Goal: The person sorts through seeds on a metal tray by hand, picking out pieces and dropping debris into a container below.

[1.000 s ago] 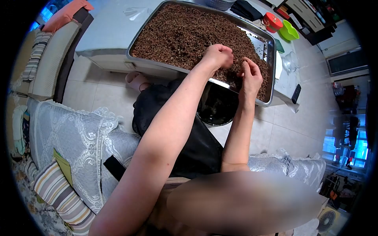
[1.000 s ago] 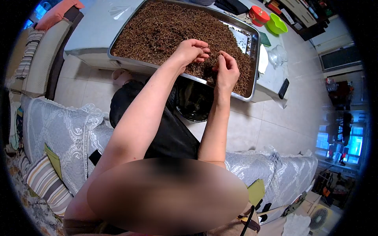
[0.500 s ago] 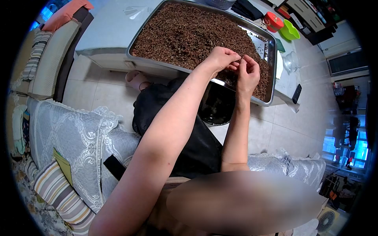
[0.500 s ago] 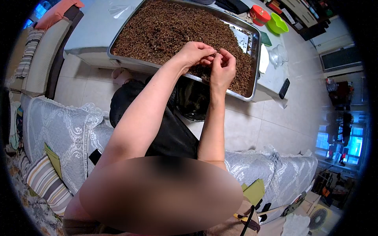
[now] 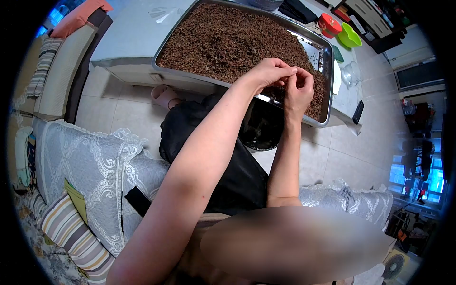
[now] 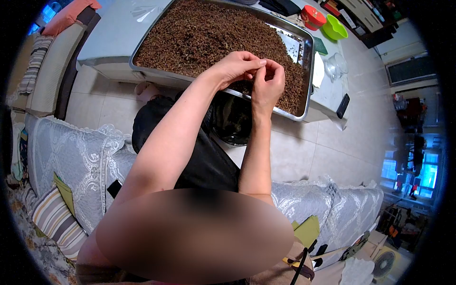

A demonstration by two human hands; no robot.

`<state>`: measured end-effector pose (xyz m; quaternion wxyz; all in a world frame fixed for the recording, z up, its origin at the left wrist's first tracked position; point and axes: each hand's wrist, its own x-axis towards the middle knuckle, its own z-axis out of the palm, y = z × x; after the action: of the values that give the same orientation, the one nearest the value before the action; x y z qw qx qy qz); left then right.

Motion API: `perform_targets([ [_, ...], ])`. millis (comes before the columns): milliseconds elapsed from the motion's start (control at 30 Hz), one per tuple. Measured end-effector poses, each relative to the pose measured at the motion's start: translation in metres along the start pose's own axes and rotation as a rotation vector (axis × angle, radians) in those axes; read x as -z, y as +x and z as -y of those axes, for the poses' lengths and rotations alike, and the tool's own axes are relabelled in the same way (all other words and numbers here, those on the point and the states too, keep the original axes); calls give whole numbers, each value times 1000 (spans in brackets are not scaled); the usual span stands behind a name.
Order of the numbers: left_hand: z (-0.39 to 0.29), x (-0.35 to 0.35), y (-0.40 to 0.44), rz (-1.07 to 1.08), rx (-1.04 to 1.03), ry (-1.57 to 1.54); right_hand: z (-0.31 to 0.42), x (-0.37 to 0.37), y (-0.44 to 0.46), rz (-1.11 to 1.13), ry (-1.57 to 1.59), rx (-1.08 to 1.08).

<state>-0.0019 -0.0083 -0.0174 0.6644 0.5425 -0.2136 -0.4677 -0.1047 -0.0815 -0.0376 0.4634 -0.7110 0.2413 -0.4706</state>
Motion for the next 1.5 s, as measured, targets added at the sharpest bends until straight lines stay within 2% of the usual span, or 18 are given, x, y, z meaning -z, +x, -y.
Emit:
perform_targets([
  [67,1,5,2,15,0,27,-15,1,2,-10,55,-41],
  [333,-13,2,-8,48,43,-43,-10,15,9,-15,642,-440],
  [567,-9,7,-2,-72,97,-171,-5,25,14,-19,710,-483],
  [800,-12,8,-5,-102,152,-314,-4,25,12,107,800,-513],
  [967,-8,18,-3,-53,36,-543,4,29,11,215,834,-521],
  [1067,-9,15,-3,-16,-33,-627,27,39,12,378,657,-510],
  [1167,-15,14,-7,-3,-34,-714,44,64,16,721,389,-527],
  [1200,-18,13,-10,-1,-26,-746,53,68,14,797,212,-455],
  [1300,-25,9,-17,-9,2,-756,48,76,11,882,-95,-400],
  [1433,-16,19,-8,107,57,-614,48,71,17,535,-155,-400],
  [1500,-16,16,-8,123,65,-520,48,61,17,386,-2,-409],
])
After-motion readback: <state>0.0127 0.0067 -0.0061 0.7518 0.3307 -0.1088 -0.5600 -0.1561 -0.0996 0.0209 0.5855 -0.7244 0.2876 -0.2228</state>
